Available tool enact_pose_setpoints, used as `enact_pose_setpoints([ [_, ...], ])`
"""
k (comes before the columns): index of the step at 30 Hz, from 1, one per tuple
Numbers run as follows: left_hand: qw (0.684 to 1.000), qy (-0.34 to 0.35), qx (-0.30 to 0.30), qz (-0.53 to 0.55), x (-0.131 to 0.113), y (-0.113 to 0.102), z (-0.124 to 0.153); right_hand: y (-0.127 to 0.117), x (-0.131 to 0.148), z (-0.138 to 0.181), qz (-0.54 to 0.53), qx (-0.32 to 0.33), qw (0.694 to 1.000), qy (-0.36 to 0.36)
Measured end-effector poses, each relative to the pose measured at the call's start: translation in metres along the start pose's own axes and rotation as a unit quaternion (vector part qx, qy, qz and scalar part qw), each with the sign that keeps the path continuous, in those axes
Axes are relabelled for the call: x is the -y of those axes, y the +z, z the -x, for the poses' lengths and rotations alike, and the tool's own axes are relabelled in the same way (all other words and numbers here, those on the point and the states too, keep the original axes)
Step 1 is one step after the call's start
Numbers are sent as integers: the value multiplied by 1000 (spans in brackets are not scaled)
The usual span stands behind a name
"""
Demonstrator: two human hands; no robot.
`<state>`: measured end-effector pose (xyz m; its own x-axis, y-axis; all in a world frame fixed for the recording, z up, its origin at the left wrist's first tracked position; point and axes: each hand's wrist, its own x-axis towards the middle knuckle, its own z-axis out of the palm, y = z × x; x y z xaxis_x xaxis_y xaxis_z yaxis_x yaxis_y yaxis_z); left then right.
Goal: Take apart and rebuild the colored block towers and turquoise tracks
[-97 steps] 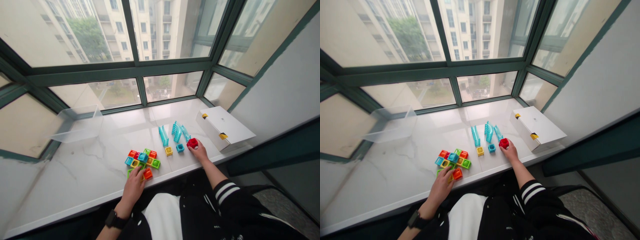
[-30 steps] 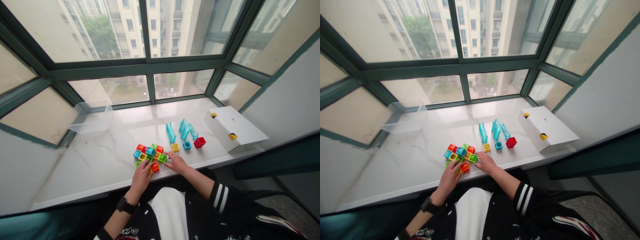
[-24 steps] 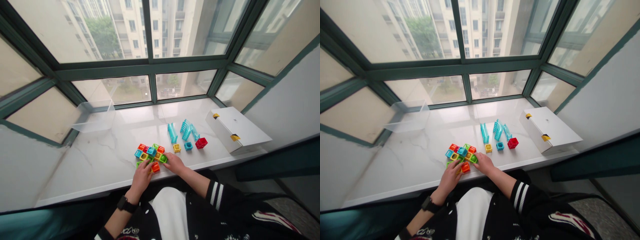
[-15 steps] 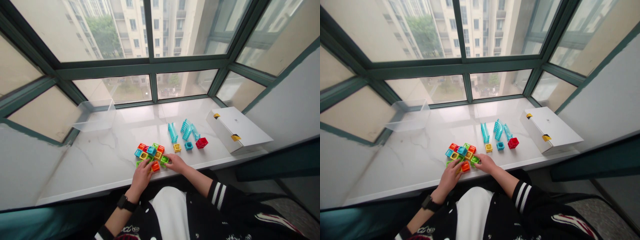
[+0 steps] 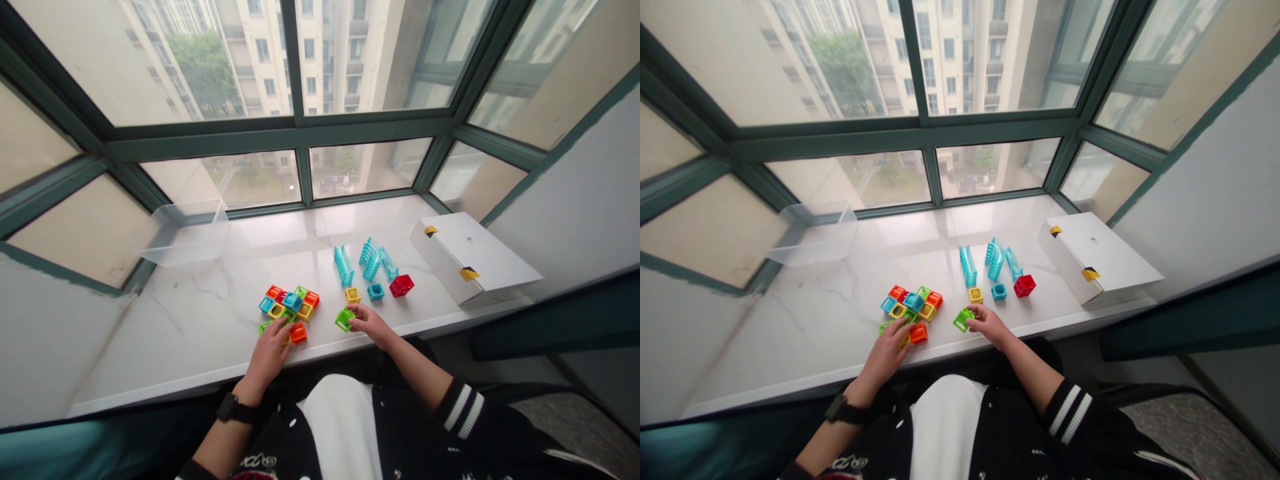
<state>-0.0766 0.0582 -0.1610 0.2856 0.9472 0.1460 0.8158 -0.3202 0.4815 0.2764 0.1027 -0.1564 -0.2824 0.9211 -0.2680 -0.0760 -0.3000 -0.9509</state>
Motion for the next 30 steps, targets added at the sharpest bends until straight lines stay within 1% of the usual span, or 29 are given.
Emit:
enact_pose_setpoints([
  [3,1000,1,-6,8,-9,-9,-1,1,3,5,14,-2,999,-29],
  [5,999,-12,-28,20,-24,-19,-3,7,9,9,66,-15,995,-76],
  [8,994,-39,-64,84,-55,-33,-9,23,27,16,167,-26,968,-186],
  [10,984,-51,-55,162,-75,-37,-16,37,43,20,223,-2,941,-256],
  [12,960,-78,-29,267,-91,-36,-23,50,56,23,270,30,913,-306],
  [15,905,-125,25,406,-104,-26,-30,62,67,25,314,46,883,-346],
  [17,873,-137,49,465,-107,-19,-32,64,69,25,336,53,868,-362],
  [20,843,-142,66,515,-110,-12,-31,62,66,26,368,71,846,-379],
  [23,820,-157,79,544,-114,-11,-31,61,63,27,378,78,841,-378],
  [25,795,-177,79,574,-116,-13,-32,61,62,27,371,73,845,-378],
  [28,754,-198,80,621,-117,-16,-33,61,61,26,344,43,856,-383],
  [30,734,-200,81,643,-117,-17,-33,62,60,26,326,22,868,-374],
])
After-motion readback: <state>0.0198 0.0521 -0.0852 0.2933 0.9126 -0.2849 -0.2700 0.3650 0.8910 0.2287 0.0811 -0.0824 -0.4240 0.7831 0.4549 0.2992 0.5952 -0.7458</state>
